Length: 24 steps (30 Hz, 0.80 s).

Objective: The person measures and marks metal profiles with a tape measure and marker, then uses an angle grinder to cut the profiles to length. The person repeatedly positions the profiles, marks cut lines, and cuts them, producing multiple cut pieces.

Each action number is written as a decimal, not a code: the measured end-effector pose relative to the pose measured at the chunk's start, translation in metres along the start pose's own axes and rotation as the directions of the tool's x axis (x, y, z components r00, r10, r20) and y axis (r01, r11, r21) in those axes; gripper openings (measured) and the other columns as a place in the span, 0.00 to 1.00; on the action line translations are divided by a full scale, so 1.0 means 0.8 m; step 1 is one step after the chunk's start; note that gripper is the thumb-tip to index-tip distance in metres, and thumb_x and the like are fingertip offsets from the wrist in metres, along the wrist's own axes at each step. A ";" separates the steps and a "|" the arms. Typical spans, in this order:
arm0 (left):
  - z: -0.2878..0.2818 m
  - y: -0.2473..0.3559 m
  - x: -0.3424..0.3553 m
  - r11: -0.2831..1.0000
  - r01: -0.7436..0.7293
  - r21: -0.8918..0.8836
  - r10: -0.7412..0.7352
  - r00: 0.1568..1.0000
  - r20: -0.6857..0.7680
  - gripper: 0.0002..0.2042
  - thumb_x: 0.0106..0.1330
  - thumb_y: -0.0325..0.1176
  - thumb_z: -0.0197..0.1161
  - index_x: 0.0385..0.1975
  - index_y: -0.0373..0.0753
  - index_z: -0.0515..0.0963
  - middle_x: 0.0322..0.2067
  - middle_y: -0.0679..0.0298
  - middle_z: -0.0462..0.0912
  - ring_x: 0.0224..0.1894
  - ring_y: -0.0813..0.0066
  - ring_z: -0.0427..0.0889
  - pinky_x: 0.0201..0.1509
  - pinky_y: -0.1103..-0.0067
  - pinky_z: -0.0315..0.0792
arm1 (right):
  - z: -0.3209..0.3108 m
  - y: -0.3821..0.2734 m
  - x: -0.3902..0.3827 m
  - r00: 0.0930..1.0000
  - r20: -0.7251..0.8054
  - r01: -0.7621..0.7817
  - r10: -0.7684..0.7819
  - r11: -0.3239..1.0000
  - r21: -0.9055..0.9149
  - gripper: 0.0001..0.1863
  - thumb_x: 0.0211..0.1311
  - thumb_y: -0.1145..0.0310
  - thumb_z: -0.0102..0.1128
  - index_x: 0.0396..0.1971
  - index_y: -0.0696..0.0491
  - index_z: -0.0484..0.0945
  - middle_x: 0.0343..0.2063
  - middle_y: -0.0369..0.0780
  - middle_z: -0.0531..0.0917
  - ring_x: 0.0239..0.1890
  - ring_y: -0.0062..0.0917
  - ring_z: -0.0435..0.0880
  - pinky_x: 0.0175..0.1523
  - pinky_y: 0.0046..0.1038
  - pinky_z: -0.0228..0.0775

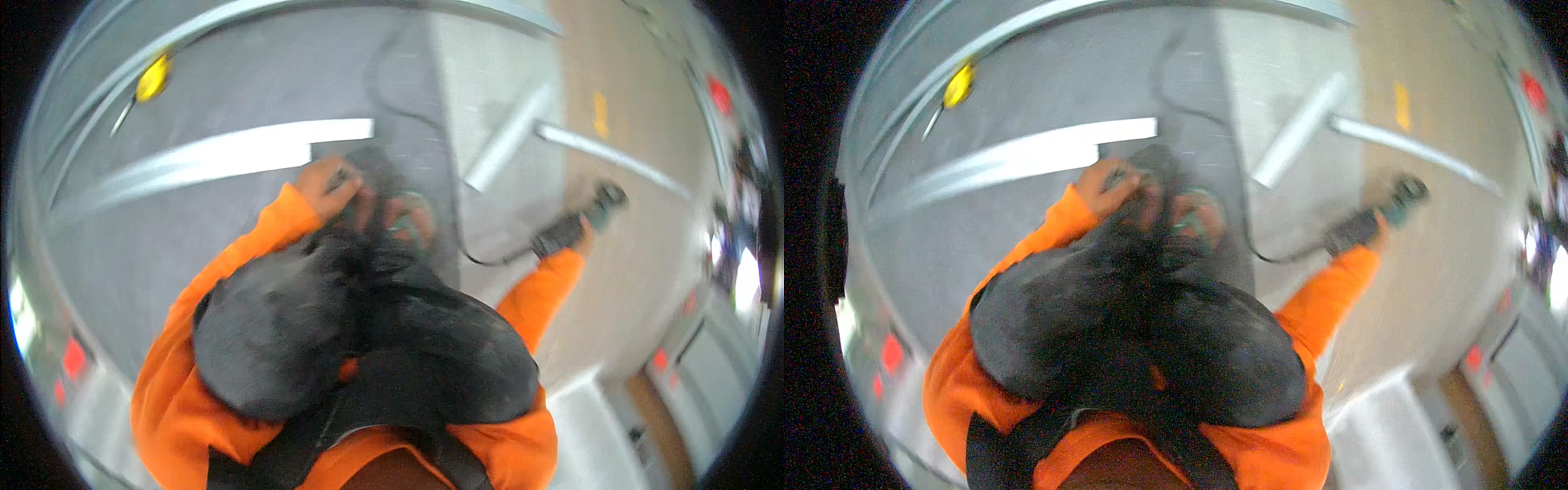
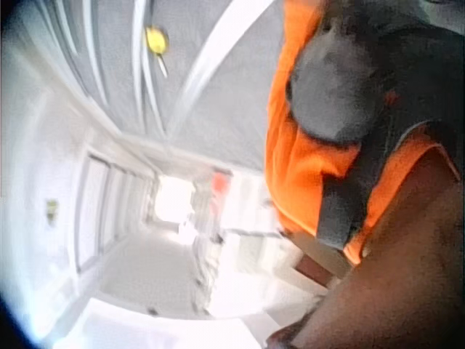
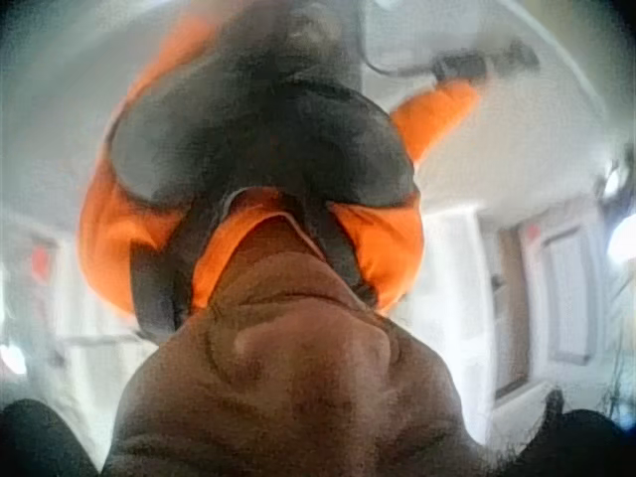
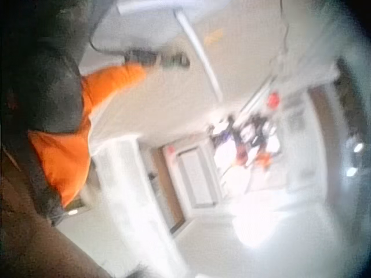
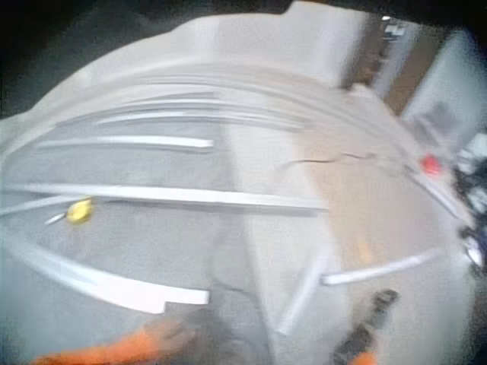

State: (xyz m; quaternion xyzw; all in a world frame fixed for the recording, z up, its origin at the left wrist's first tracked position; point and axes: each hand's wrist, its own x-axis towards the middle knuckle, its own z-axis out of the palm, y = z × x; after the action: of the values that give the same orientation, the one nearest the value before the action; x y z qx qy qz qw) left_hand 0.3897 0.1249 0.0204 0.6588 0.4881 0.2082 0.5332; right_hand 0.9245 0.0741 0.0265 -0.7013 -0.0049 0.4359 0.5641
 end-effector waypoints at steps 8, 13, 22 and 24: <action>0.204 0.157 0.153 0.938 0.257 -0.232 -0.123 0.873 0.472 0.31 0.53 0.53 0.70 0.41 0.26 0.75 0.35 0.55 0.82 0.36 0.66 0.81 0.38 0.73 0.77 | 0.127 0.023 -0.074 0.923 0.382 -0.192 0.052 0.922 0.337 0.21 0.48 0.59 0.62 0.39 0.57 0.74 0.30 0.45 0.79 0.29 0.35 0.80 0.37 0.36 0.74; 0.230 0.161 0.178 0.890 0.364 -0.275 -0.148 0.800 0.582 0.37 0.42 0.54 0.74 0.42 0.26 0.76 0.34 0.53 0.82 0.34 0.66 0.82 0.37 0.73 0.77 | 0.177 0.028 -0.106 0.964 0.249 0.044 -0.091 0.982 0.185 0.24 0.45 0.56 0.65 0.38 0.58 0.75 0.27 0.44 0.80 0.28 0.34 0.80 0.35 0.34 0.75; 0.140 0.185 0.153 0.967 0.213 -0.138 -0.151 0.921 0.360 0.38 0.38 0.56 0.70 0.38 0.22 0.76 0.31 0.44 0.83 0.36 0.57 0.84 0.40 0.71 0.77 | 0.226 0.022 -0.115 0.915 0.340 0.181 -0.219 0.974 0.140 0.21 0.47 0.64 0.66 0.39 0.61 0.74 0.28 0.43 0.78 0.28 0.32 0.81 0.31 0.32 0.76; 0.104 0.204 0.151 0.970 0.214 -0.118 -0.154 0.909 0.387 0.38 0.39 0.54 0.70 0.40 0.21 0.74 0.33 0.44 0.83 0.36 0.56 0.84 0.42 0.70 0.77 | 0.243 0.011 -0.113 0.874 0.436 0.165 -0.216 0.975 0.151 0.19 0.49 0.65 0.65 0.38 0.61 0.74 0.29 0.42 0.79 0.30 0.31 0.82 0.33 0.33 0.77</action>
State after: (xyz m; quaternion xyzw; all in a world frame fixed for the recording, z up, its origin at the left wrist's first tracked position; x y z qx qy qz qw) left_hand 0.5773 0.1953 0.1100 0.5931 0.4194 0.0650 0.6842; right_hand 0.7443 0.1789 0.0778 -0.5455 -0.1805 0.5279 0.6254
